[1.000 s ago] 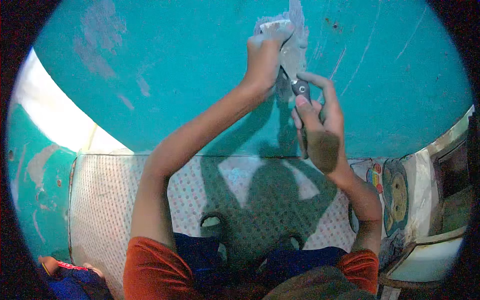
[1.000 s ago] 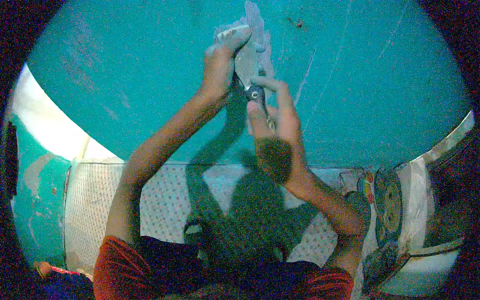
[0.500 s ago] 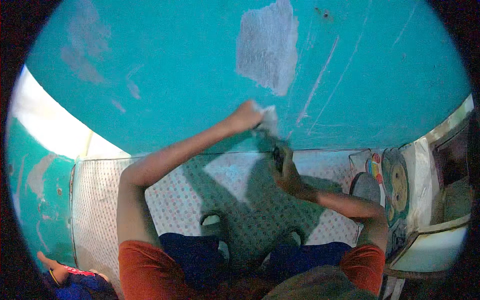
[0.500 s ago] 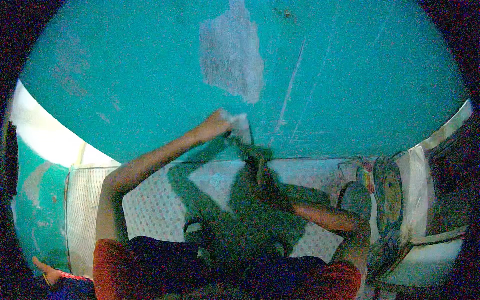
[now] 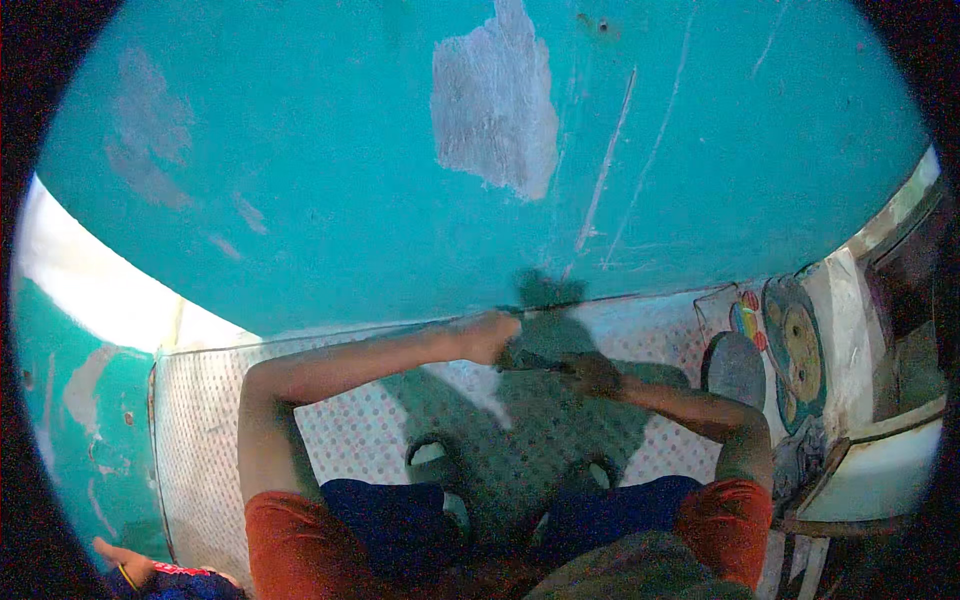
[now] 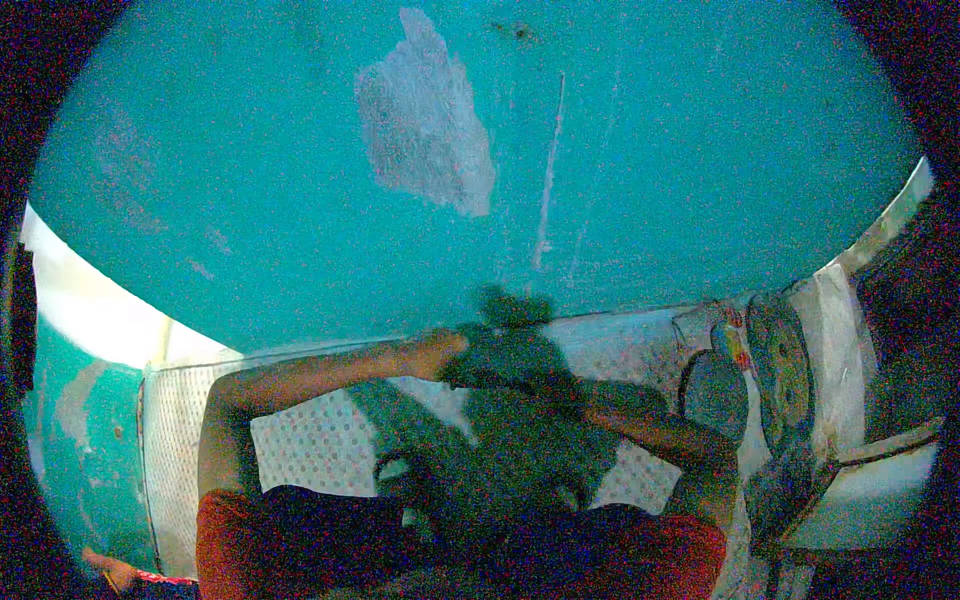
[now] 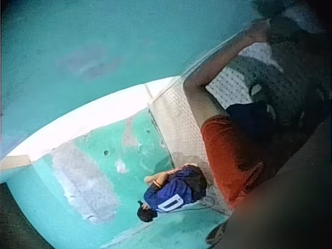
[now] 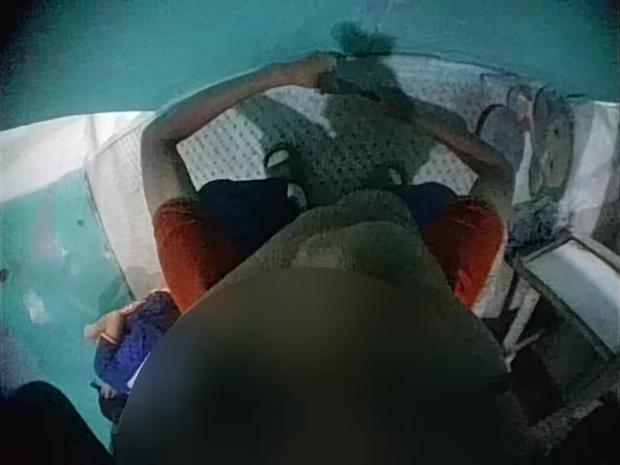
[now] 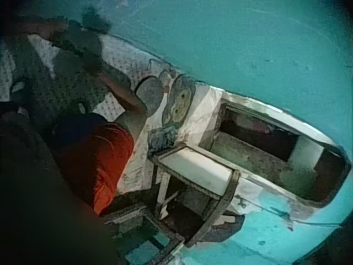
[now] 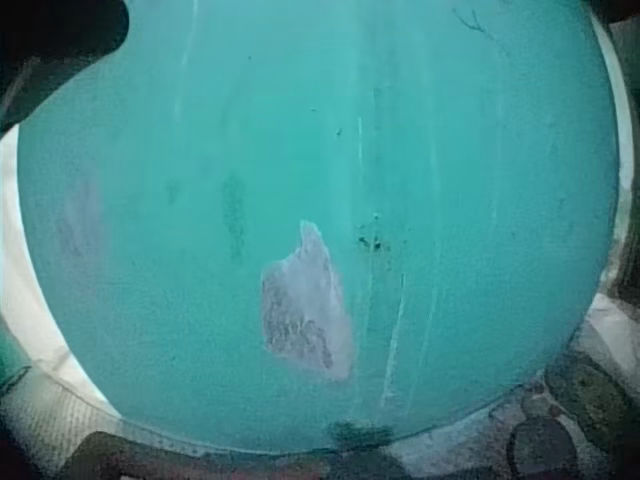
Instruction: Using a putty knife to apply compound to a damaged section of a wall.
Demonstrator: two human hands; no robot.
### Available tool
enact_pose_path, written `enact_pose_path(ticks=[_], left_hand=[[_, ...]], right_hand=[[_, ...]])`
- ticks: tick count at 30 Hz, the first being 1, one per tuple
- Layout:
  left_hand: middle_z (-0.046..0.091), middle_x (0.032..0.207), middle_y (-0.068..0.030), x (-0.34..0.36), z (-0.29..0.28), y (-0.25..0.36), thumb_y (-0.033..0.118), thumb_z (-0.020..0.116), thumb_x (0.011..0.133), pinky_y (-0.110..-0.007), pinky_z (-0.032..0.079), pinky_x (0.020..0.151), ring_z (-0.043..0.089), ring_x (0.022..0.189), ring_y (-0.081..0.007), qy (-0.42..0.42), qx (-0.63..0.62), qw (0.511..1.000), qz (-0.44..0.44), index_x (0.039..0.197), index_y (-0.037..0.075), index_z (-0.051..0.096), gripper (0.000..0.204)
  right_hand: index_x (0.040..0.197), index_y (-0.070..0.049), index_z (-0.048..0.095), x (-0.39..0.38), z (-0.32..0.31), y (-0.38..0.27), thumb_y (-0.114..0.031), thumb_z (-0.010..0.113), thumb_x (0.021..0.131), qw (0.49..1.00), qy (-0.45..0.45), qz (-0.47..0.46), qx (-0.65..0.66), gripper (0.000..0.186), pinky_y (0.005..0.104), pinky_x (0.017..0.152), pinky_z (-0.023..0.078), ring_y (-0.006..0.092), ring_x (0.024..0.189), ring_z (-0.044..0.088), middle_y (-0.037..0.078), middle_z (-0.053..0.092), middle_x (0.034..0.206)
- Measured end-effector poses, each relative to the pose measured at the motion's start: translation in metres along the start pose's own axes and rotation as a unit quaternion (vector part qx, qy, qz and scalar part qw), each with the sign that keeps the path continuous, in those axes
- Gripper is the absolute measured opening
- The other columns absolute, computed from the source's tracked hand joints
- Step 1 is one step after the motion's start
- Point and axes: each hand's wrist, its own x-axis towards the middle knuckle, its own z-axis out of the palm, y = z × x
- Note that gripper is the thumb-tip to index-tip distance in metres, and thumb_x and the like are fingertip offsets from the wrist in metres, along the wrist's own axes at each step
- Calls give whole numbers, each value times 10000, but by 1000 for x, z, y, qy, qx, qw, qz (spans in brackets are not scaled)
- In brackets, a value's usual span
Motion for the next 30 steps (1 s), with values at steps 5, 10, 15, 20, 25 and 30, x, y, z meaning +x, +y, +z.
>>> enact_pose_path(ticks=[5,10,15,20,25,30], left_hand=[[606,796,-206,-4,-25,23,292,691,631,-478,462,633,584,732,-400,-87,56,994,27,902,45,578,384],[584,699,-235,-3,-29,32,348,661,670,-477,469,632,582,703,-410,-62,49,995,-53,732,-5,613,362],[588,709,-240,4,-22,23,391,660,689,-473,477,649,590,708,-398,-75,73,991,-88,758,-11,612,411],[619,810,-208,-16,-22,-5,309,675,659,-450,494,677,611,766,-359,-69,173,979,-84,823,12,621,344],[621,837,-206,-33,-13,-40,221,653,626,-452,495,690,615,797,-346,-70,138,980,-125,786,4,619,272],[621,825,-206,-29,1,-83,197,650,603,-450,494,682,614,800,-349,-120,166,972,-116,802,44,626,252]], right_hand=[[962,-68,584,24,-34,-27,-416,536,831,989,-90,46,104,375,436,555,472,342,614,602,165,617,727],[965,-91,595,16,-11,11,-410,562,802,964,-248,90,10,360,453,580,473,344,692,607,195,614,793],[957,-56,582,-12,3,28,-394,580,785,993,-100,-14,56,379,465,593,460,350,723,597,214,606,824],[1032,-49,563,15,-32,-16,-385,585,800,976,-176,96,88,409,463,612,436,368,700,577,208,585,786],[980,-25,561,8,-17,-14,-369,600,807,987,-107,53,109,387,436,581,431,321,635,569,176,575,720],[980,-21,587,24,-46,-23,-352,630,793,980,-91,109,138,383,401,575,441,251,616,575,155,594,754]])
